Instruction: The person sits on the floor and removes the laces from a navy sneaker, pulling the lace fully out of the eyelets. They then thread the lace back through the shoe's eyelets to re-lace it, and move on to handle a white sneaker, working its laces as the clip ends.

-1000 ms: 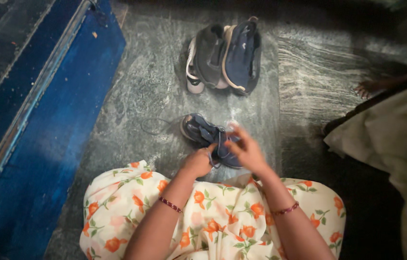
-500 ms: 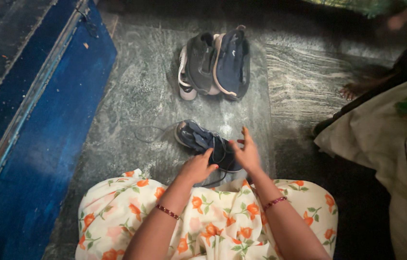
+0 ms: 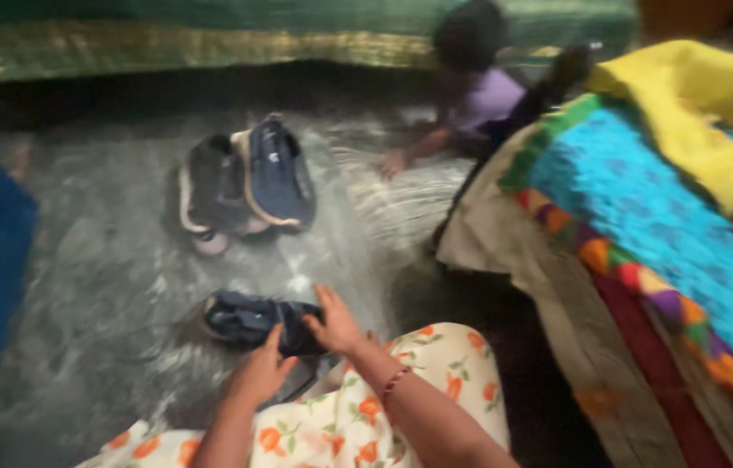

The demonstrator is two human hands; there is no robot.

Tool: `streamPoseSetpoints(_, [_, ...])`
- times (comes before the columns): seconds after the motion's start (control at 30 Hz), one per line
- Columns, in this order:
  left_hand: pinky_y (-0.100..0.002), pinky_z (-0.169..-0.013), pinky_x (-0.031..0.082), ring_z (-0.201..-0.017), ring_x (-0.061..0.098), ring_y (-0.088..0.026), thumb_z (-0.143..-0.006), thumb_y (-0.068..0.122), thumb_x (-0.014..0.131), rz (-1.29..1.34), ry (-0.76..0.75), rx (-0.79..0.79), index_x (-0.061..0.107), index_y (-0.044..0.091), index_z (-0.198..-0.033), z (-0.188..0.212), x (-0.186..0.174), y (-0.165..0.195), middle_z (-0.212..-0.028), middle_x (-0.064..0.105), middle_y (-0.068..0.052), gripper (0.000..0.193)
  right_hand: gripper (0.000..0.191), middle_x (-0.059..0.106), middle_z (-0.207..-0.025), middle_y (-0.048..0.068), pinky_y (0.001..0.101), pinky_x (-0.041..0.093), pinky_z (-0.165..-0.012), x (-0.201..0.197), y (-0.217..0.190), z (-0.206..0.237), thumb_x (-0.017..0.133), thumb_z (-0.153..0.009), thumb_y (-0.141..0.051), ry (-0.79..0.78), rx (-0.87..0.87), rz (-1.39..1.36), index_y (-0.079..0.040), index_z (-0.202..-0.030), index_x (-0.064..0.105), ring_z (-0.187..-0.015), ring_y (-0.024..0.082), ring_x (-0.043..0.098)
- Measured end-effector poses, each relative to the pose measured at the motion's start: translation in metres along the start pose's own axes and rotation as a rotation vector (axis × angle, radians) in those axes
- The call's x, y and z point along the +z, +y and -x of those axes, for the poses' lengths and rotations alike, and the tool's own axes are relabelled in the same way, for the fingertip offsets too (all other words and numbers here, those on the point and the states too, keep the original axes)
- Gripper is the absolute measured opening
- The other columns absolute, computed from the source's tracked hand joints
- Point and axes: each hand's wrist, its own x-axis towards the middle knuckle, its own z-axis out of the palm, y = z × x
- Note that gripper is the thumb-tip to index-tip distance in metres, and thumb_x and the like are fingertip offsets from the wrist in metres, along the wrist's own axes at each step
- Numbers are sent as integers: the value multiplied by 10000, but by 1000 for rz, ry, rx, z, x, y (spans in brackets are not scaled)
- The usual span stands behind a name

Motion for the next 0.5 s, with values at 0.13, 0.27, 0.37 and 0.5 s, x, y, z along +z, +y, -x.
streamPoseSetpoints(0.13, [-479, -821, 578, -922, 735, -367, -852, 378, 708, 55, 109, 126, 313, 136, -1553, 4, -2, 9, -984, 775, -142, 841, 743, 409, -1555, 255, 450, 377, -1163, -8, -11, 14, 703, -900, -264, -90, 91, -8, -54, -1542, 393, -1406, 451, 425])
streamPoseSetpoints(0.27, [-507, -830, 567, -973, 724, -378, -893, 415, 672, 15, 130, 44, 369, 145, -1537, 11, -2, 8, -1033, 770, -145, 761, 745, 402, -1543, 273, 470, 350, -1181, -6, -16, 18, 738, -907, -243, -86, -5, 67, -39, -1529, 384, -1424, 461, 405])
streamPoseSetpoints(0.37, [-538, -866, 546, -999, 702, -422, -917, 465, 652, -62, 274, -33, 440, 146, -1489, 13, -5, 2, -1099, 734, -191, 688, 694, 445, -1548, 252, 449, 372, -1183, 1, -18, 19, 725, -942, -281, 46, -127, -48, -48, -1518, 416, -1447, 433, 423])
streamPoseSetpoints(0.5, [-554, -875, 540, -1018, 692, -436, -891, 422, 689, 13, 381, -107, 527, 110, -1396, 16, 2, -12, -1149, 714, -215, 616, 776, 583, -1404, 163, 402, 536, -982, 15, -16, 26, 693, -926, -310, 54, 249, -168, -93, -1586, 347, -1141, 313, 640])
